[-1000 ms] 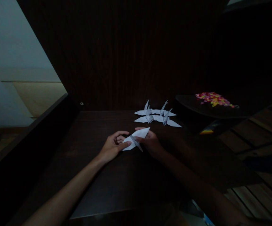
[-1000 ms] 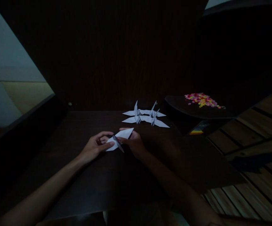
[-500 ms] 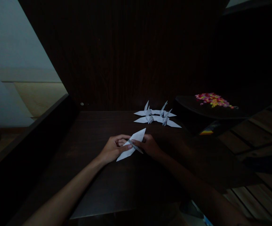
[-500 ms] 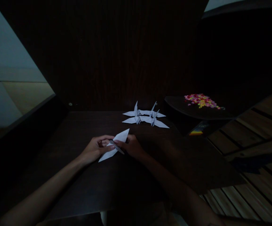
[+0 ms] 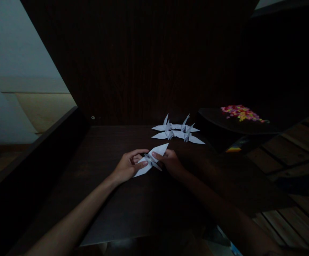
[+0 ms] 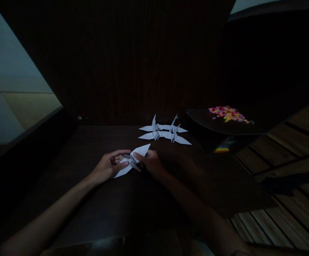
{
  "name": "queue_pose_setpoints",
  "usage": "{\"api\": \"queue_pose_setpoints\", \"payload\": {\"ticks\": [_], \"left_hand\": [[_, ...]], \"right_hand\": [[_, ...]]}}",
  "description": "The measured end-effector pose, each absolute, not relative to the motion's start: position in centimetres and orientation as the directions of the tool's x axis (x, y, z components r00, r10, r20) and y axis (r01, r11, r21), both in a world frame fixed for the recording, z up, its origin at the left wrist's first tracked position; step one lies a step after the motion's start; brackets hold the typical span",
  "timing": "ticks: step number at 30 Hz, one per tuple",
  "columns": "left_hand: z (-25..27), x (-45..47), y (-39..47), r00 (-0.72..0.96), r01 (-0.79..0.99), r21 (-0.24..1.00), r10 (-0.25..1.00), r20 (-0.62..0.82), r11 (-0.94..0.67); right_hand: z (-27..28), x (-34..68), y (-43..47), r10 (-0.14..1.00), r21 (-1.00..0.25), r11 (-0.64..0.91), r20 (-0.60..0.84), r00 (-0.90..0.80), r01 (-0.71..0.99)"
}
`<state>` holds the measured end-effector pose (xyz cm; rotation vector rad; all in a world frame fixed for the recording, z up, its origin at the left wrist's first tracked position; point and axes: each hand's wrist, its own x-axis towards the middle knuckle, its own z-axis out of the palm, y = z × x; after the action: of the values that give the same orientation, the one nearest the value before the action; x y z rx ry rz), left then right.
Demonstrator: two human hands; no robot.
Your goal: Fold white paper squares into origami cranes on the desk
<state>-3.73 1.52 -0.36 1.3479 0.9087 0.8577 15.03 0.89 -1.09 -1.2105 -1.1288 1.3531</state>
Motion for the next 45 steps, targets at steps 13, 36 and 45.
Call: {"api": "queue_pose_setpoints", "payload": {"ticks": [13,36,45], "left_hand": [[-0.4,-4.1,1.9,0.432,0.013,0.999,0.901,-0.042,0.040],[0.4,-4.5,2.1,0.441,0.063,0.997,0.894,-0.075,0.052],[-0.3,-4.7,2.5,0.433,0.063,0.997,0.898,-0.076,0.054]], "right_hand": [[-1.0,15.2,1.3,0.986,-0.965,-0.160,-0.145,-0.081,-0.210],[-0.6,15.2,1.4,0.989,-0.959,-0.143,-0.127,-0.078,-0.244],[-1.4,15.3,1.7,0.992,-0.962,-0.114,-0.097,-0.081,-0.247]]}}
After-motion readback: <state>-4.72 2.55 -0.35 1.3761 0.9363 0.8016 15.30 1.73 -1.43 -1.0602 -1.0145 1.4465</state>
